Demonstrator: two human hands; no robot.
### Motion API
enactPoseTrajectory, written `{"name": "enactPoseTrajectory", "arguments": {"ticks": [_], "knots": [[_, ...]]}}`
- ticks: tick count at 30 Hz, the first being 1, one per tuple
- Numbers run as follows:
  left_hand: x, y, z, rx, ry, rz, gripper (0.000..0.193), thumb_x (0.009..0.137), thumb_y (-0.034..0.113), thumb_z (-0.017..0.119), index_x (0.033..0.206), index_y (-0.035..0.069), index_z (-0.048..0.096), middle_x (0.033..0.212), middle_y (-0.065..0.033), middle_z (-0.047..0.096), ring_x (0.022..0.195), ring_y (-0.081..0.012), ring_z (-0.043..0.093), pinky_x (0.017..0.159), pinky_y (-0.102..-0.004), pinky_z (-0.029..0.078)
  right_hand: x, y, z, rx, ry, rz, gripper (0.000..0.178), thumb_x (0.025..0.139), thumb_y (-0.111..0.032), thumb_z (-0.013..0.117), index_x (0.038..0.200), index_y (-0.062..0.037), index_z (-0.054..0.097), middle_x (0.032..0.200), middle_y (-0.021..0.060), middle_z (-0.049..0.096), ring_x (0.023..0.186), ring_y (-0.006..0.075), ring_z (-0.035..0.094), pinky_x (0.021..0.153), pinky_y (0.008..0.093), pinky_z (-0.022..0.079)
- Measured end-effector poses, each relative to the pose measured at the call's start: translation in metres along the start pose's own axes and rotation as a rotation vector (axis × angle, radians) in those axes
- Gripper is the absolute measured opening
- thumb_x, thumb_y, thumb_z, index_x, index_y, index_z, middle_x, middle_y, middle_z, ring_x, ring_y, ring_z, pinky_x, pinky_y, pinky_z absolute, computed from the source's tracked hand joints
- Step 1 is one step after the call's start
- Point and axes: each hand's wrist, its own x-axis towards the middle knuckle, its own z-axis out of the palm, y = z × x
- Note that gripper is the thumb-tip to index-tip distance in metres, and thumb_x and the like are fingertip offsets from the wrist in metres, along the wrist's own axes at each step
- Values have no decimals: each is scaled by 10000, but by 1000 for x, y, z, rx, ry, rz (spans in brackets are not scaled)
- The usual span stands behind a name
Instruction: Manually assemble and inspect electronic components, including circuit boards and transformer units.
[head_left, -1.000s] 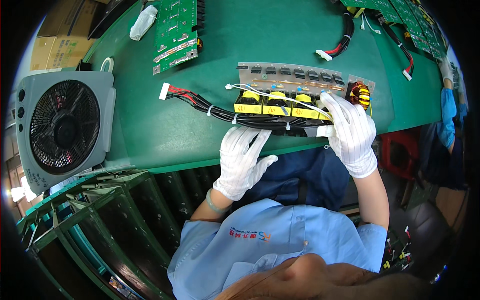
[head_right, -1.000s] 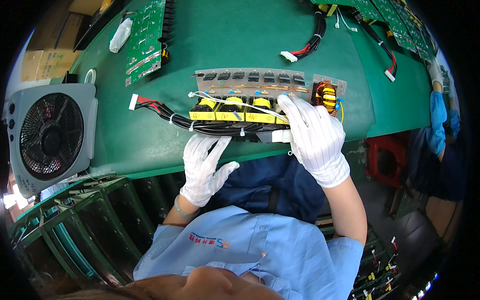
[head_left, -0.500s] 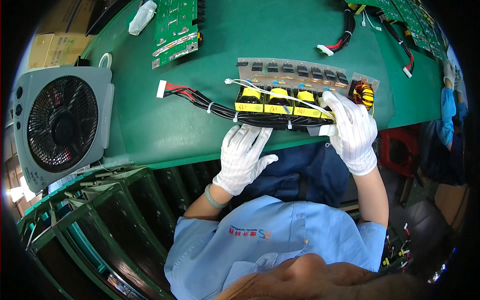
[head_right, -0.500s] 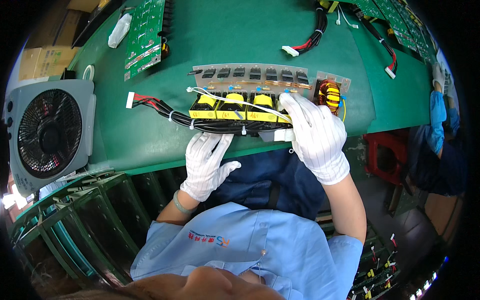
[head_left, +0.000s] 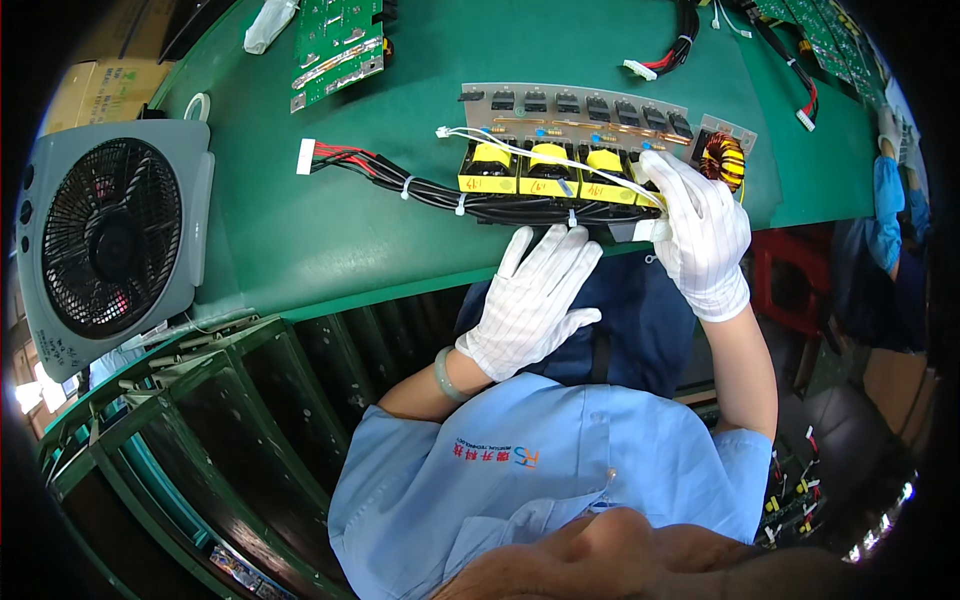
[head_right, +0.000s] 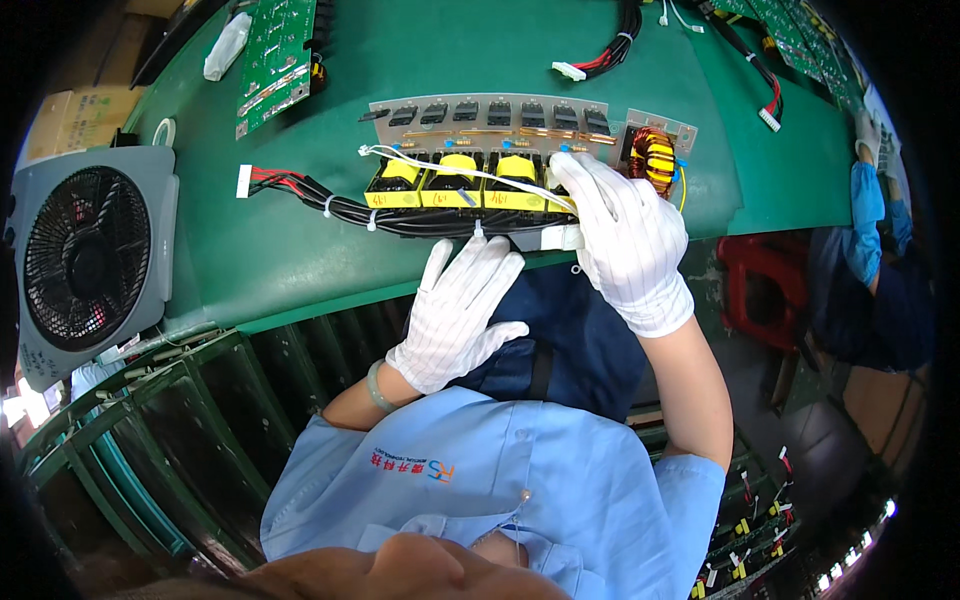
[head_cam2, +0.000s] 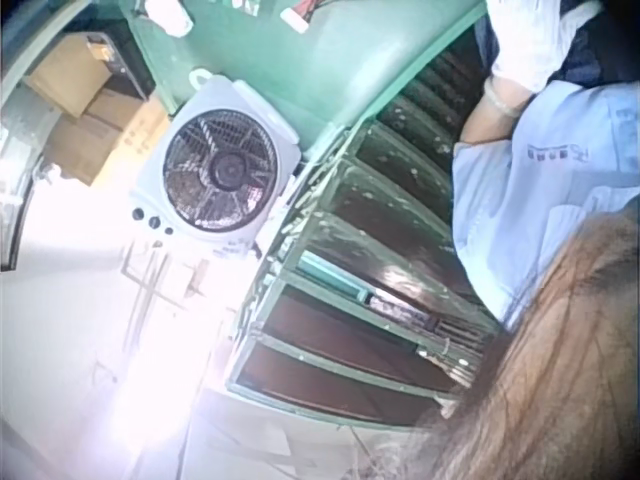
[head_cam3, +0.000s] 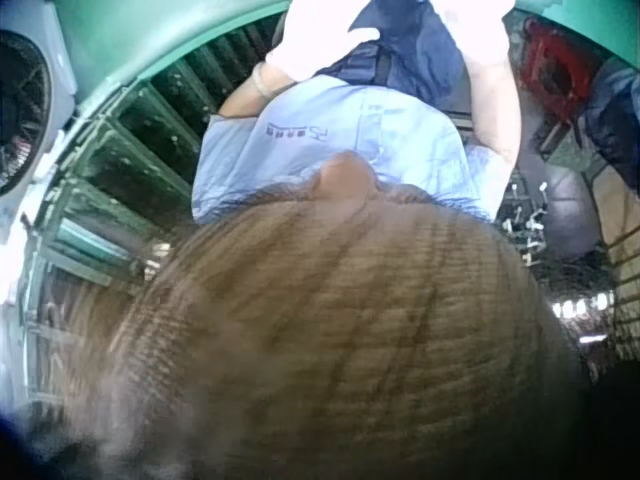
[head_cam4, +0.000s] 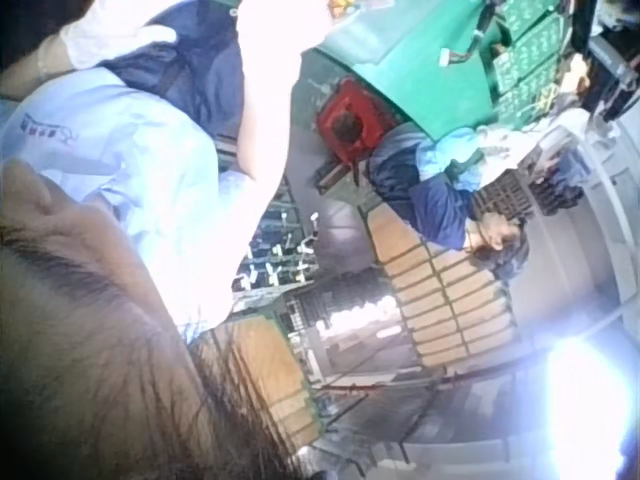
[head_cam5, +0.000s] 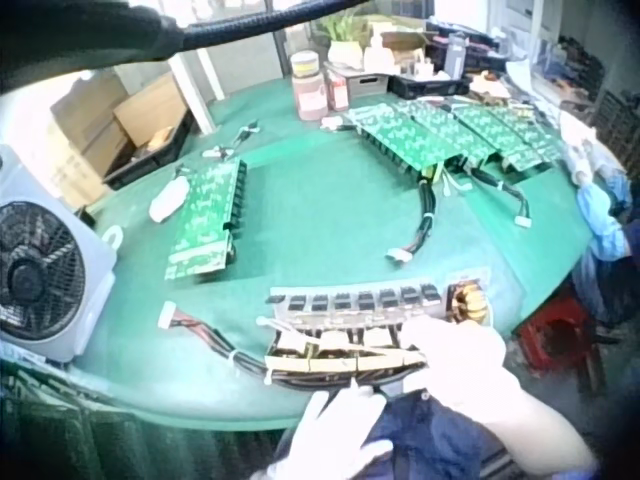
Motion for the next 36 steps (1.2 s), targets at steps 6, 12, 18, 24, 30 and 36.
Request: {"name": "enactPoseTrajectory", "arguments": {"ticks": [6,12,18,24,30,36], "knots": [[5,2,-4,-14,-11,-17,701,829,508,607,1328,27,507,1320,-185,525,1261,-350,476,1095,-521,276,3,2,-1,-9,-2,-6,460,689,-39,647,1149,-31,661,1081,87,695,857,203,666,662,285,508],[8,4,-14,-57,-60,-70,690,792,439,661,1326,30,509,1340,-157,509,1268,-294,470,1103,-455,297,4,0,-5,4,-28,-3,479,674,0,619,1151,-23,660,1094,93,692,891,209,669,684,287,511],[9,-39,-65,-85,433,64,561,635,132,781,1169,55,628,1155,-149,626,1012,-332,609,914,-434,476,-4,2,0,9,-2,5,511,662,11,611,1170,-22,658,1094,94,692,888,203,666,692,288,513],[40,-64,-86,301,167,93,625,688,50,683,1298,45,547,1249,-140,586,1135,-333,542,977,-440,422,-8,-3,0,-18,40,-26,486,695,-44,628,1180,-41,662,1105,80,689,846,183,649,664,273,503],[43,-73,-72,306,268,179,452,741,4,582,1189,56,615,1040,-86,668,919,-264,636,770,-379,506,-7,3,7,-31,75,-55,480,705,-240,697,1163,-97,672,1099,35,685,734,142,590,596,252,480],[45,-85,-69,236,321,106,603,592,-66,618,1179,71,622,1058,-90,660,926,-280,628,813,-384,499,20,17,24,-78,40,-59,472,760,-102,639,1231,-90,624,1138,36,671,777,171,633,601,258,499]]}}
